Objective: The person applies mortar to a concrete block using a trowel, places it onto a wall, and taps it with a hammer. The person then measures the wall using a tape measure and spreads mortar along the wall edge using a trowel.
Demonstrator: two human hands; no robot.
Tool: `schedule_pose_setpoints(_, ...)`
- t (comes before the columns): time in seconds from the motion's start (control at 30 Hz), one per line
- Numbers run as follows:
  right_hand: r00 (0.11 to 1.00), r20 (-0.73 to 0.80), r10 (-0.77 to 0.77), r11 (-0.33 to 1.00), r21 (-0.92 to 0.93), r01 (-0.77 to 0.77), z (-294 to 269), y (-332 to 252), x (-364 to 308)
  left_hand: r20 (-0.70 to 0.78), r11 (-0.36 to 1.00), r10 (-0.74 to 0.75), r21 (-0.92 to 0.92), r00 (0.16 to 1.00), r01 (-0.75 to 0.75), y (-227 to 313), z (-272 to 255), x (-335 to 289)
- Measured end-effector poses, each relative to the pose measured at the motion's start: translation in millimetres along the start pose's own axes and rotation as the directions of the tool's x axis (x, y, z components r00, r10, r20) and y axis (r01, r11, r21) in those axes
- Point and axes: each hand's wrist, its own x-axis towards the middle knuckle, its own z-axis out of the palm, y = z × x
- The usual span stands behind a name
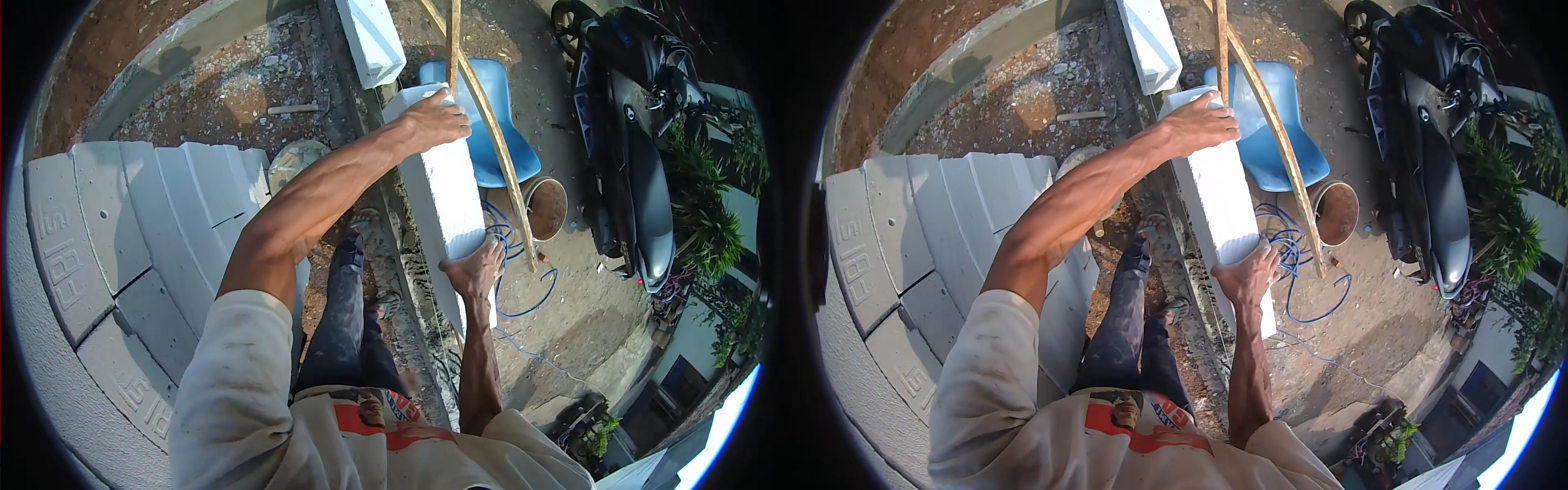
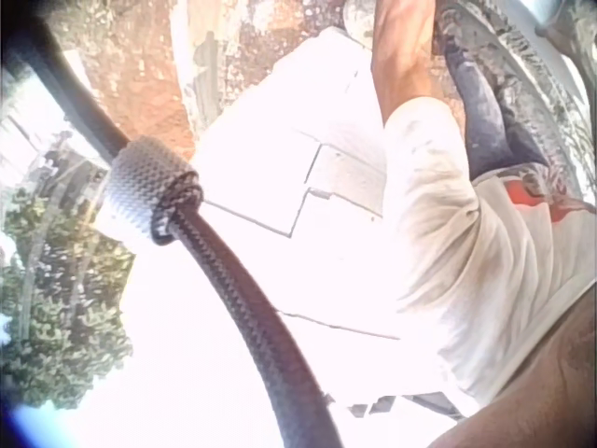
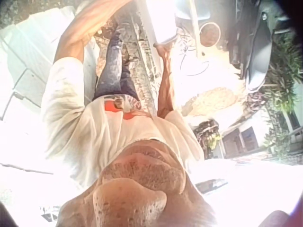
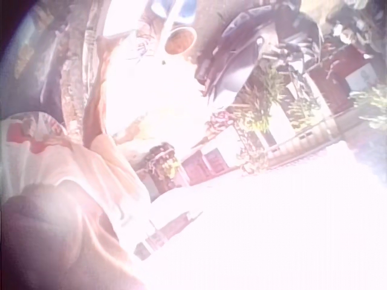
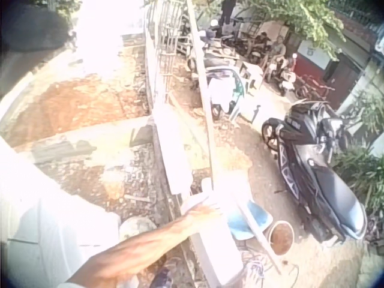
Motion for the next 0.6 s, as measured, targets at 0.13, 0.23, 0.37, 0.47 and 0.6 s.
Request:
schedule_pose_setpoints(0.13, 1.000, 0.015, -0.008, 1.000, -0.022, 0.008, 21, -24, 30, 0.055, 1.000, -0.029, -0.003, 0.998, 0.030, -34, 23, 4)
schedule_pose_setpoints(0.23, 0.999, 0.054, 0.007, 1.000, -0.019, -0.006, 33, -36, 46, 0.098, 0.998, -0.067, 0.024, 0.993, 0.065, -50, 34, 5)
schedule_pose_setpoints(0.37, 0.998, 0.066, -0.004, 1.000, 0.008, 0.003, 51, -46, 63, 0.119, 0.995, -0.091, 0.043, 0.989, 0.086, -67, 47, 4)
schedule_pose_setpoints(0.47, 0.999, 0.053, -0.005, 1.000, -0.002, 0.005, 67, -50, 74, 0.149, 0.994, -0.102, 0.056, 0.984, 0.095, -76, 56, 8)
schedule_pose_setpoints(0.6, 0.998, 0.063, -0.011, 1.000, 0.010, 0.011, 78, -61, 86, 0.137, 0.990, -0.120, 0.089, 0.983, 0.108, -93, 70, 9)
